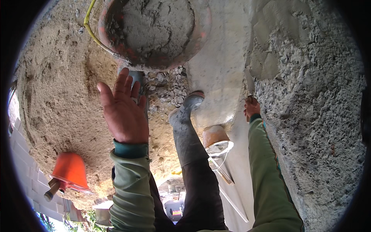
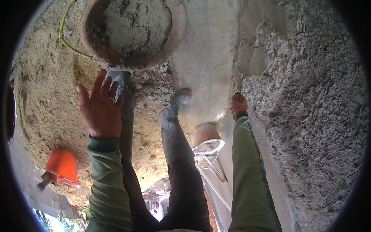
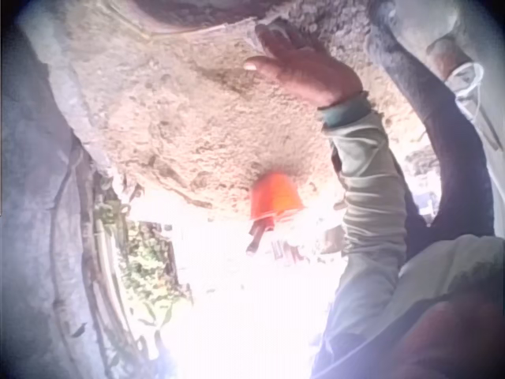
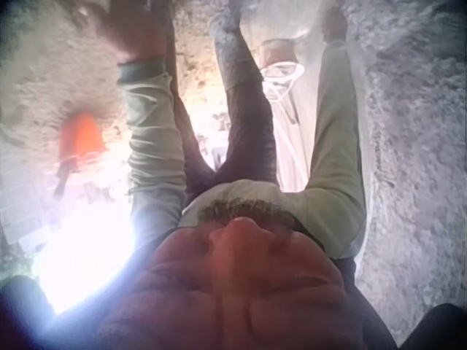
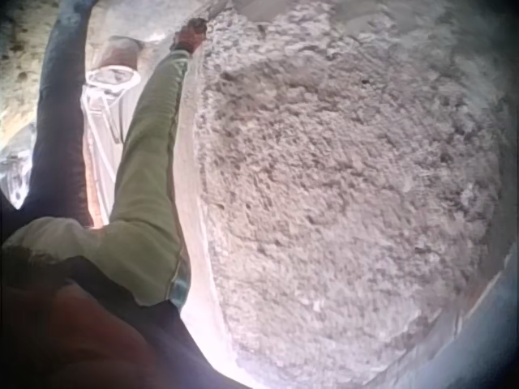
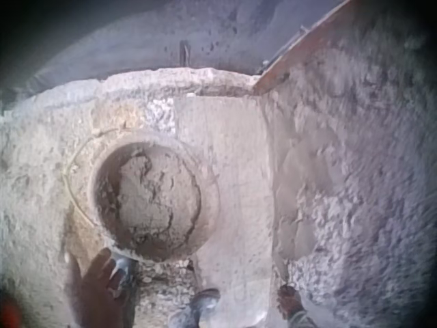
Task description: The person scoops wet cement from a bucket with a trowel and applies it to a vertical wall surface, smoothing the layer in repeated strokes. The person occasionally repositions the bucket and continues spreading cement across the wall area.
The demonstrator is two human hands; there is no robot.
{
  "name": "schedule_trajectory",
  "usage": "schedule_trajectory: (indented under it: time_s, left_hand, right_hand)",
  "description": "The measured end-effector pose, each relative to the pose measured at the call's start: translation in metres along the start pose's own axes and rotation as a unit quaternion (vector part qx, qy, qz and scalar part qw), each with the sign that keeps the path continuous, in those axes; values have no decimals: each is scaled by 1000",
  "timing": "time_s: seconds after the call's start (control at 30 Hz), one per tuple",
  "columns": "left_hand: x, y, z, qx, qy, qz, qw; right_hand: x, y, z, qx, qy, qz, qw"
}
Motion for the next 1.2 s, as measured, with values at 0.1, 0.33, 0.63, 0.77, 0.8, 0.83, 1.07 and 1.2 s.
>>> schedule_trajectory:
  time_s: [0.1, 0.33, 0.63, 0.77, 0.8, 0.83, 1.07, 1.2]
  left_hand:
    - [-4, -9, 6, 0, 15, 12, 1000]
    - [-2, -7, -1, -5, 17, 29, 999]
    - [-1, -7, -18, 14, 21, -12, 1000]
    - [-9, -8, -17, -3, 43, 14, 999]
    - [-10, -6, -18, 1, 45, 15, 999]
    - [-12, -7, -18, 5, 55, 22, 998]
    - [-14, -7, -22, 17, 70, 10, 997]
    - [-15, -3, -29, 8, 6, -63, 998]
  right_hand:
    - [-33, 43, 19, 141, 119, -83, 979]
    - [36, 110, 244, 44, 84, -22, 995]
    - [159, 58, 215, -87, 373, -61, 922]
    - [216, 1, 291, 211, 479, -178, 834]
    - [211, -19, 313, 250, 452, -193, 834]
    - [206, -34, 336, 293, 417, -214, 833]
    - [177, -171, 344, 194, 432, 109, 874]
    - [176, -147, 330, 144, 410, 178, 883]
Point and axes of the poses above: each hand's wrist, its own x-axis away from the middle knuckle, its own y-axis out of the back of the hand, z = x × y, the point moved 4 cm from there along -x, towards the middle knuckle, and after that the axes turned 10 degrees about x, right-handed, at the moved point
